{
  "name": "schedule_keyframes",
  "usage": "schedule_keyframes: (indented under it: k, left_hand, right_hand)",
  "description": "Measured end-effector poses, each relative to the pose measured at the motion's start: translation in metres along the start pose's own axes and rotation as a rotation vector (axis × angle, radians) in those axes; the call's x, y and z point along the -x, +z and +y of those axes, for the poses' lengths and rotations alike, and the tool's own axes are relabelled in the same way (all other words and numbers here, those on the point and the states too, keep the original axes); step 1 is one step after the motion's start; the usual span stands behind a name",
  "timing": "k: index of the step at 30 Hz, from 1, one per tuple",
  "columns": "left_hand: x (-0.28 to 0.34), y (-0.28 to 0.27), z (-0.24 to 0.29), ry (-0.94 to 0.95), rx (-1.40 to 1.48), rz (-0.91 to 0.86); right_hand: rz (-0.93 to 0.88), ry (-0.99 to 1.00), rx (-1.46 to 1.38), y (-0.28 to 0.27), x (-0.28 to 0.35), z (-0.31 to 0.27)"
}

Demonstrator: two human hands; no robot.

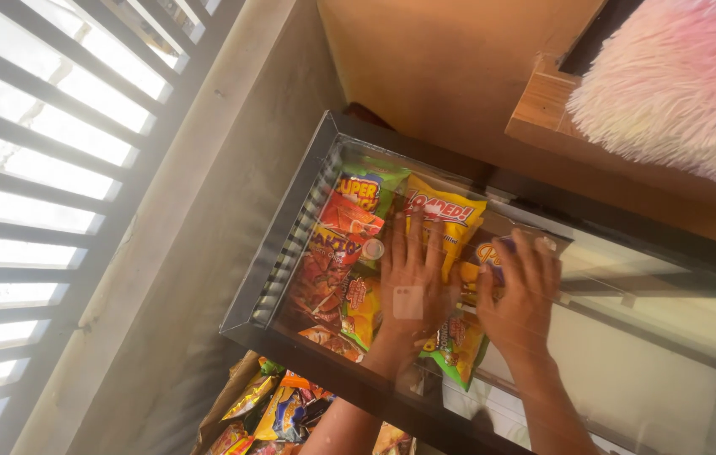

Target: Organizing various bags of snacks from a cardboard box into a glass display case.

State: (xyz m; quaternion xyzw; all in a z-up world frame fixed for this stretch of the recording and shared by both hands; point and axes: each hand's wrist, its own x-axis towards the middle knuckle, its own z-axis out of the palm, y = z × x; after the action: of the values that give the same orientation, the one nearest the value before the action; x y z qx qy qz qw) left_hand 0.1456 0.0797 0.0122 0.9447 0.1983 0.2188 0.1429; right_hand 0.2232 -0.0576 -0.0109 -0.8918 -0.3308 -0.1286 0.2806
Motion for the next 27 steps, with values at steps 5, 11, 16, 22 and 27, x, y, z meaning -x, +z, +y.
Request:
schedule_keyframes:
  k: [5,11,16,22,27]
  left_hand:
    - [0.001,0.001,0.001,-0.012,0.030,0.035]
    - [-0.002,-0.005,0.005,0.004,0.040,0.083]
    - [0.000,-0.011,0.008,0.006,-0.020,0.117]
    - [0.021,-0.016,0.016,-0.013,0.006,0.159]
    - [0.077,-0.013,0.026,-0.042,0.048,0.226]
  right_hand:
    - [-0.015,-0.025,-0.077,0.010,-0.005,-0.001]
    - [-0.087,-0.032,-0.029,0.006,-0.008,0.003]
    - [-0.101,-0.051,-0.037,0.004,-0.008,0.004]
    - [-0.040,-0.143,-0.247,-0.014,0.002,-0.012]
    - [-0.036,-0.334,-0.495,-0.034,0.028,-0.026]
